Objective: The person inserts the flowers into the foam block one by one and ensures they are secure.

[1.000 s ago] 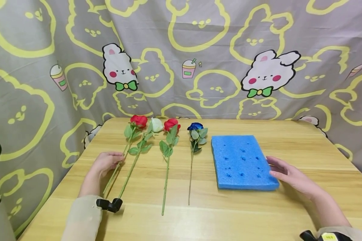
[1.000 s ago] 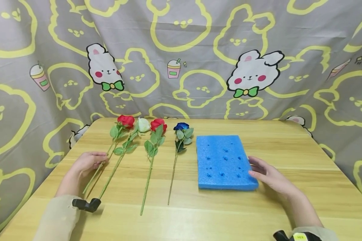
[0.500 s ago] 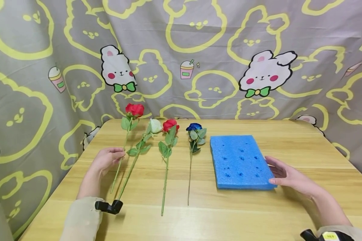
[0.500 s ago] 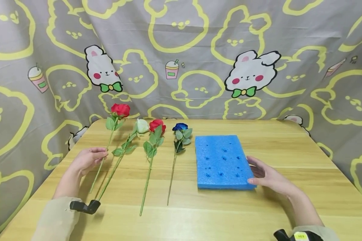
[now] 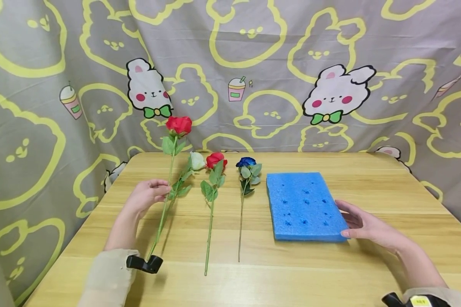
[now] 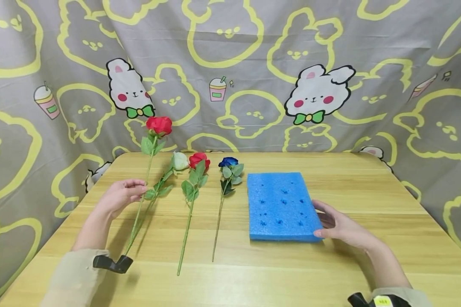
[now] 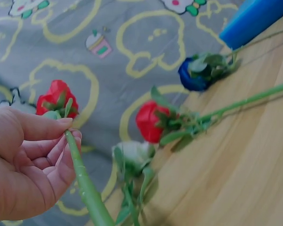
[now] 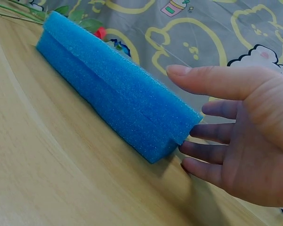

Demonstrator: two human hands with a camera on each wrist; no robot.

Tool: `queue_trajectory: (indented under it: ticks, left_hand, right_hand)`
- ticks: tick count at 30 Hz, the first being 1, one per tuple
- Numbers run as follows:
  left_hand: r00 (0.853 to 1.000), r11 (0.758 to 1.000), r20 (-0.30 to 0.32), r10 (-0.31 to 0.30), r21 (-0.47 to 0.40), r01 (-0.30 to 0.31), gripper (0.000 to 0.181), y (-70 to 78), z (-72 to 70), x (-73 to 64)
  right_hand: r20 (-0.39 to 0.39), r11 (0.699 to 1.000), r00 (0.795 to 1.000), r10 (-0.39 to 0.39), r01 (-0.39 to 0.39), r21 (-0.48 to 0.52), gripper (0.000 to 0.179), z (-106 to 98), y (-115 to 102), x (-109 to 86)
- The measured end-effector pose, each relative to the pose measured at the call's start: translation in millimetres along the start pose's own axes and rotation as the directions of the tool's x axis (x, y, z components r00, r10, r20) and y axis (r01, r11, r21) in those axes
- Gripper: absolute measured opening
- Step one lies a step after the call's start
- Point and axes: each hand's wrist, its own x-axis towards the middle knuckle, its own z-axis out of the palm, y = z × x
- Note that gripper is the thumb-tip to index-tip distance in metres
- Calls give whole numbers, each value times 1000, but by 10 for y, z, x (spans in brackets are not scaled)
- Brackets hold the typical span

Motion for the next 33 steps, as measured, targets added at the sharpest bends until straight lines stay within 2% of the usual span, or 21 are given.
queue_trajectory:
  ticks: [10, 16, 23, 28, 33]
  left_hand:
    - [999, 999, 36, 26, -37, -25, 28, 255, 338, 42]
    - [997, 995, 64, 37, -95, -31, 16, 320, 578, 91]
    - [992, 995, 101, 81, -59, -75, 20, 362, 852, 153]
    - [989, 994, 113, 99, -65, -92, 14, 450, 1042, 197]
    - [982, 989, 133, 135, -80, -125, 15, 539, 1236, 230]
  right_hand:
    - [-9, 1000, 1000, 8, -8, -29, 72, 15, -16, -16]
    - [-11, 999, 1000, 16, -16, -37, 73, 8, -14, -12]
    - [-12, 998, 1000, 28, -28, -51, 77, 3, 3, 5]
    - [-11, 999, 1000, 16, -16, -43, 78, 1, 17, 2]
    - [4, 1000, 1000, -6, 6, -16, 79, 21, 24, -26]
